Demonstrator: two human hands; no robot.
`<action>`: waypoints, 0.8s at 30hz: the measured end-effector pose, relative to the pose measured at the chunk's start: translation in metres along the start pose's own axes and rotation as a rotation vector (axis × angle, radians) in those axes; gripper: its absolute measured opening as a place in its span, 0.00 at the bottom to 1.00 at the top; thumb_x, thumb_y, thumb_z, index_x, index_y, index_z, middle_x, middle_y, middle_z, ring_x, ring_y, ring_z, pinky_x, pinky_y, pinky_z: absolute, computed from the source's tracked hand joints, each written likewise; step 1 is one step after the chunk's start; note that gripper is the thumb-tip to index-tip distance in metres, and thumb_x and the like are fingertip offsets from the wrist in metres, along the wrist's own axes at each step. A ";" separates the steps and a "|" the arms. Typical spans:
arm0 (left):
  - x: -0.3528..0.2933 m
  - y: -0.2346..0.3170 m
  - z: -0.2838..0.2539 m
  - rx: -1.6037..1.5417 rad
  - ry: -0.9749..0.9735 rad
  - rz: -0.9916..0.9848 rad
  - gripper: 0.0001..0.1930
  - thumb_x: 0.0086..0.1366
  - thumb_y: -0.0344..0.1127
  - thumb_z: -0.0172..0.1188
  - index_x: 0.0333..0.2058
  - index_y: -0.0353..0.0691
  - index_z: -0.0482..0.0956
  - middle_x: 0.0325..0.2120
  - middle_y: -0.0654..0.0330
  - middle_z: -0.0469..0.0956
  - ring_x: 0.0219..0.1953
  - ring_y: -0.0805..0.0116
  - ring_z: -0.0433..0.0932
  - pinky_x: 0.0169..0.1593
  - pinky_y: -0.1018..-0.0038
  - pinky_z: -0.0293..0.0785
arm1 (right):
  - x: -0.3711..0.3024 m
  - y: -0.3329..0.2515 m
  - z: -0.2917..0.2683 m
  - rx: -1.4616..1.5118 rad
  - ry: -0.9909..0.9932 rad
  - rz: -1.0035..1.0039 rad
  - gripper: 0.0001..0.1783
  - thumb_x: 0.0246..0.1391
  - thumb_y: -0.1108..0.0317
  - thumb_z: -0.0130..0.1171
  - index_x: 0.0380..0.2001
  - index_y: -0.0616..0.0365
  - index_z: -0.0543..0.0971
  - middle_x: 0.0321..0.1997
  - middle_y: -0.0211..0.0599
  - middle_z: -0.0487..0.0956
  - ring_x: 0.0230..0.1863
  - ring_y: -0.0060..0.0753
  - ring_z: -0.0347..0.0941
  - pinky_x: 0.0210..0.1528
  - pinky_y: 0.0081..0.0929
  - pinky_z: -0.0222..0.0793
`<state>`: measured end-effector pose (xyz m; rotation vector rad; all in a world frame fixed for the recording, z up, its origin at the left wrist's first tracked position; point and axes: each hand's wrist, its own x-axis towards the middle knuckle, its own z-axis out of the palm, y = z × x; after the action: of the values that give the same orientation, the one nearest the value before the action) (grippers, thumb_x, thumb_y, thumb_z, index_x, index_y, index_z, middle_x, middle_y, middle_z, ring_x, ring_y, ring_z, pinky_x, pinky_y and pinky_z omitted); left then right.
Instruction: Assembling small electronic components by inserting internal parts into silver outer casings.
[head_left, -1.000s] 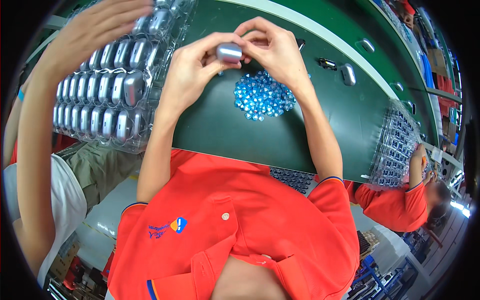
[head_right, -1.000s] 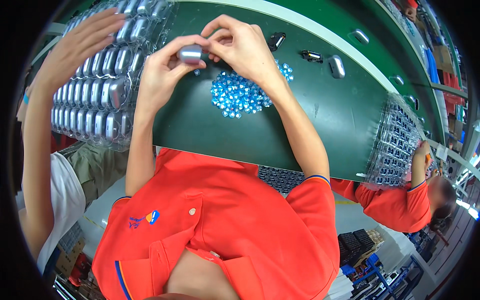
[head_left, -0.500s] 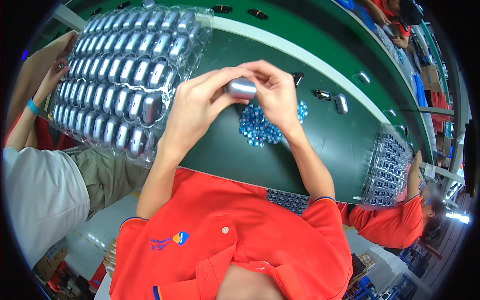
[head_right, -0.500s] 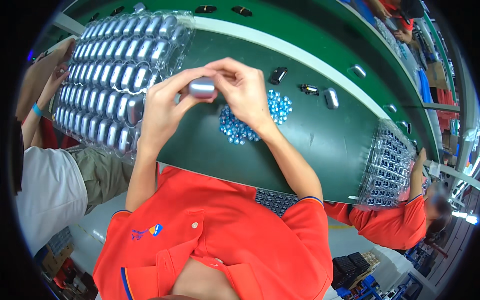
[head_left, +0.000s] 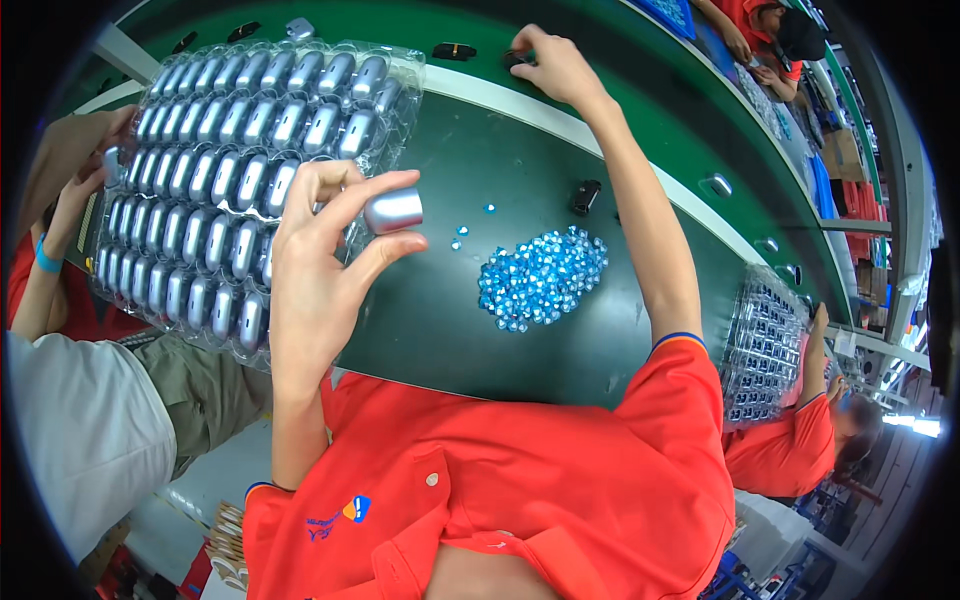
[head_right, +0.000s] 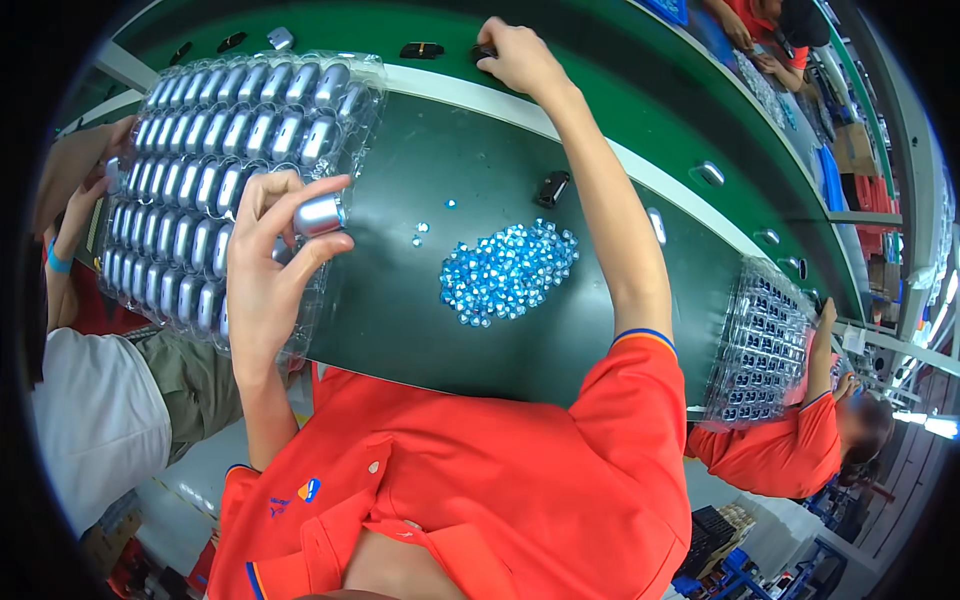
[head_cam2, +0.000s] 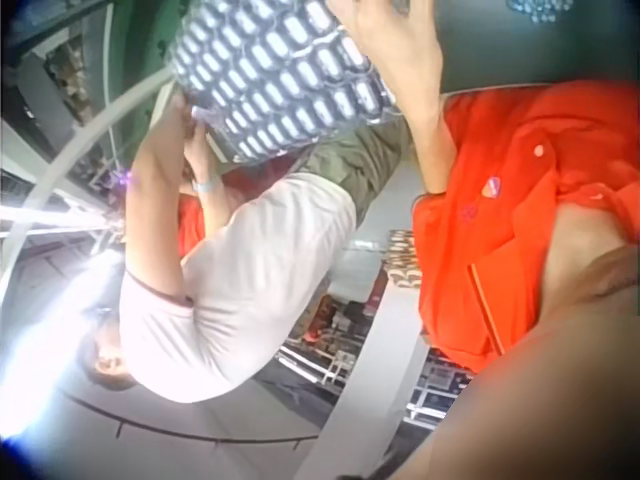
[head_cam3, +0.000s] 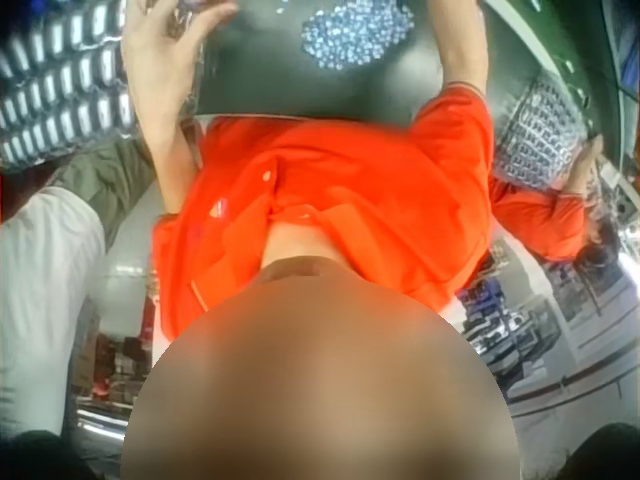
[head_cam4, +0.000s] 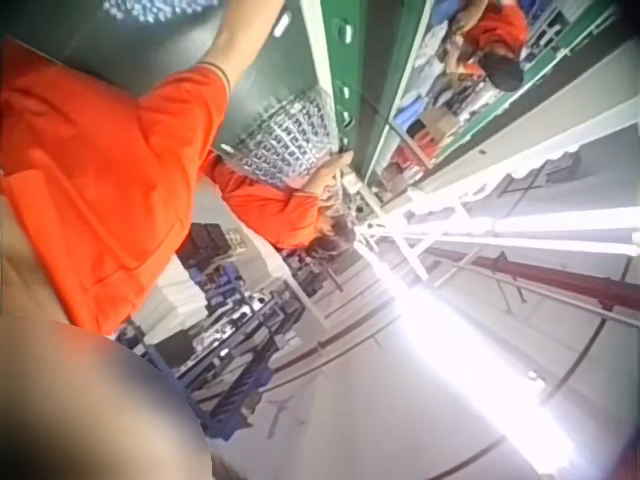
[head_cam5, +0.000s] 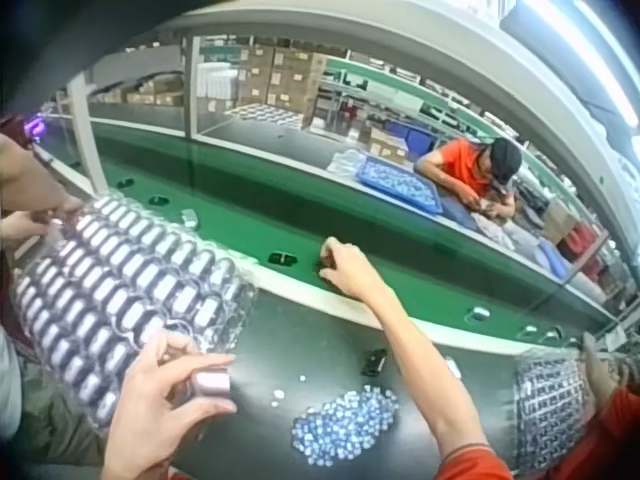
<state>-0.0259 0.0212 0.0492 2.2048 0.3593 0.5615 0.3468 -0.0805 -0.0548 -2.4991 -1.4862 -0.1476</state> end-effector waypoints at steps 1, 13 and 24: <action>-0.002 -0.003 0.000 -0.001 0.003 -0.010 0.22 0.51 0.31 0.73 0.47 0.42 0.83 0.33 0.62 0.76 0.29 0.71 0.69 0.33 0.73 0.66 | -0.007 -0.001 -0.002 0.108 0.070 0.093 0.18 0.57 0.66 0.62 0.50 0.57 0.79 0.43 0.47 0.83 0.43 0.45 0.82 0.48 0.34 0.76; -0.001 -0.018 0.003 -0.262 0.113 -0.057 0.20 0.48 0.34 0.76 0.41 0.39 0.84 0.33 0.64 0.83 0.32 0.75 0.73 0.37 0.78 0.67 | -0.108 -0.108 -0.087 0.777 0.351 0.135 0.19 0.52 0.73 0.67 0.49 0.62 0.82 0.46 0.42 0.84 0.48 0.33 0.81 0.53 0.29 0.76; 0.002 -0.013 0.016 -0.282 0.111 0.021 0.19 0.48 0.37 0.77 0.39 0.37 0.84 0.34 0.66 0.83 0.32 0.77 0.72 0.36 0.79 0.65 | -0.152 -0.205 -0.089 1.082 0.364 -0.056 0.20 0.49 0.82 0.69 0.47 0.69 0.81 0.45 0.43 0.84 0.45 0.32 0.82 0.50 0.29 0.80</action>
<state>-0.0172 0.0197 0.0309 1.9129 0.2955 0.7028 0.0967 -0.1379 0.0308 -1.4632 -1.0473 0.1553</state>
